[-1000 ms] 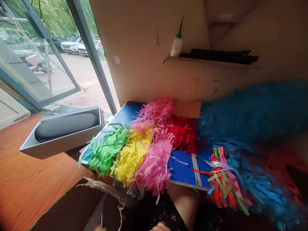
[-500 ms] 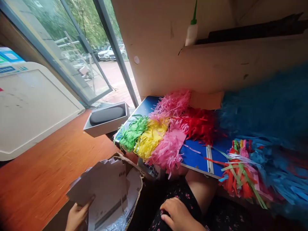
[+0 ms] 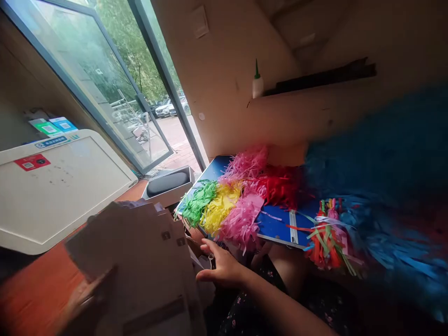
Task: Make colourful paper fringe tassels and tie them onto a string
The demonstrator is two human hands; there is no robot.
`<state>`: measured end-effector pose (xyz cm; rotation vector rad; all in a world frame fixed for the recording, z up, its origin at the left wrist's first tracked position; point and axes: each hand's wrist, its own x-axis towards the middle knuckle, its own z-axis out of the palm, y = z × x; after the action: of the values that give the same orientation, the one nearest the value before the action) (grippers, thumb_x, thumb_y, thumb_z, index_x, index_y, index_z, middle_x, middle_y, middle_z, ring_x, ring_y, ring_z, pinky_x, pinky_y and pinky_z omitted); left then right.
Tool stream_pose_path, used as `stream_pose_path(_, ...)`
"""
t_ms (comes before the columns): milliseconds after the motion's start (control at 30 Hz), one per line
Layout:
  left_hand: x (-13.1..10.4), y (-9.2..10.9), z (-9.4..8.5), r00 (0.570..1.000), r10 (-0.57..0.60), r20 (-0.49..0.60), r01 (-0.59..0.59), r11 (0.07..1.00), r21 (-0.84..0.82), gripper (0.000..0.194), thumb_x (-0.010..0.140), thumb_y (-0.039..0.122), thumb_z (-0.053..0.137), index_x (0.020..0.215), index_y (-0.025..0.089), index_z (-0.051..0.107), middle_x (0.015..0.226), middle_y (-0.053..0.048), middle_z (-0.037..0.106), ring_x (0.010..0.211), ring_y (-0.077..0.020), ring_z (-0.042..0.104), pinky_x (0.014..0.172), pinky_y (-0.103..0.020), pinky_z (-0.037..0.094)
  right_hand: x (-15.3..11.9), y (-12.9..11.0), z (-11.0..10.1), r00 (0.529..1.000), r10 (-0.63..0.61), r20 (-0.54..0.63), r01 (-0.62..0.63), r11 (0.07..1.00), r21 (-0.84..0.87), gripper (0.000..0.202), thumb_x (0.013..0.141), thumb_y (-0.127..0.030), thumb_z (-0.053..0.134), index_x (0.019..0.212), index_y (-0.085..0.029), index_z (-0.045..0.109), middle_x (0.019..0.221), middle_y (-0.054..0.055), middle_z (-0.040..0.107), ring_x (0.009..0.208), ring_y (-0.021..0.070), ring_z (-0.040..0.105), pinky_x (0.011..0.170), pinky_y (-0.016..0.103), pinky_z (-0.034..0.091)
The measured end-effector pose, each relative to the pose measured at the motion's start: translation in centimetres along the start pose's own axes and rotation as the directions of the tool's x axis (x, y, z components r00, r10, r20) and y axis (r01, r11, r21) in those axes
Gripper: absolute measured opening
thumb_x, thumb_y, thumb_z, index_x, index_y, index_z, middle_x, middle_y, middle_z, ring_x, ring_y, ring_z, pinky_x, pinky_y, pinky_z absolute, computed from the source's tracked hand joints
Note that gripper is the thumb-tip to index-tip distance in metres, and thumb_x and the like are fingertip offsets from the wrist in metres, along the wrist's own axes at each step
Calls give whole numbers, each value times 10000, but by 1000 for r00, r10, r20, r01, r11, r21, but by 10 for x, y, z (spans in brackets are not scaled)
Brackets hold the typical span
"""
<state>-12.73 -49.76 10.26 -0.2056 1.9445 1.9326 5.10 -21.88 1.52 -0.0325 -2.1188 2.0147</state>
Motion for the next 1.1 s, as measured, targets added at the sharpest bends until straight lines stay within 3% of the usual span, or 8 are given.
stream_pose_path(100, -7, -2, 47, 983, -94, 157, 89, 995, 34, 607, 695, 198, 814, 1258, 138, 598, 797, -57, 780, 727, -306, 760, 613, -364, 631, 2, -5, 7, 998, 25, 63, -43, 957, 287, 835, 638, -557, 848, 1331, -182, 572, 1271, 144, 655, 1194, 350, 598, 1063, 520, 420)
stream_pose_path(233, -25, -26, 101, 900, -305, 310, 325, 945, -14, 531, 735, 226, 783, 1227, 94, 631, 826, -112, 786, 785, -352, 763, 648, -406, 634, -13, 1, 1, 981, 119, -153, -7, 811, 585, 641, 744, -554, 773, 1203, -127, 638, 1087, 143, 727, 1086, 346, 664, 981, 528, 487)
stream_pose_path(400, -42, -51, 136, 819, -323, 474, 369, 930, -4, 634, 714, 257, 816, 1293, 135, 589, 962, -125, 784, 813, -333, 763, 694, -408, 626, -33, -5, -35, 947, 157, -280, 4, 866, 499, 633, 764, -547, 758, 1235, -162, 584, 1232, 143, 678, 1194, 328, 608, 1053, 506, 450)
stream_pose_path(533, -49, -55, 152, 825, -202, 528, 234, 972, 8, 795, 666, 289, 859, 1370, 194, 503, 999, -117, 779, 802, -317, 763, 678, -389, 619, -47, -21, -57, 898, 190, -396, -74, 954, 290, 752, 667, -515, 846, 1267, -181, 539, 1273, 148, 655, 1200, 339, 601, 1063, 525, 443)
stream_pose_path(833, -51, -54, 168, 747, -209, 631, 224, 973, 57, 771, 583, 229, 886, 1266, 158, 535, 983, -121, 774, 906, -364, 743, 755, -444, 619, -54, -32, -62, 872, 89, -481, -4, 985, 175, 588, 858, -595, 632, 1281, -193, 553, 1251, 120, 650, 1206, 300, 581, 1077, 503, 418)
stream_pose_path(933, -48, -52, 167, 795, -200, 573, 219, 975, 37, 786, 568, 221, 886, 1265, 162, 528, 938, -102, 779, 869, -357, 748, 735, -446, 625, -63, -37, -65, 836, 52, -546, 7, 994, 106, 561, 887, -623, 570, 1277, -219, 552, 1247, 109, 631, 1180, 288, 580, 1029, 468, 448)
stream_pose_path(1033, -43, -47, 162, 864, -180, 470, 205, 979, -2, 778, 542, 214, 882, 1245, 181, 550, 923, -79, 780, 807, -335, 755, 692, -421, 633, -91, -46, -63, 763, -175, -623, 42, 974, -222, 452, 900, -619, 560, 1115, -227, 628, 1159, 98, 628, 1097, 269, 584, 983, 422, 449)
stream_pose_path(1100, -40, -46, 157, 899, -156, 410, 184, 982, -31, 746, 523, 208, 884, 1203, 193, 577, 906, -69, 780, 781, -328, 756, 667, -411, 635, -115, -53, -57, 815, -289, -503, 60, 904, -423, 431, 853, -636, 620, 966, -222, 660, 1042, 84, 627, 1005, 259, 582, 914, 397, 455)
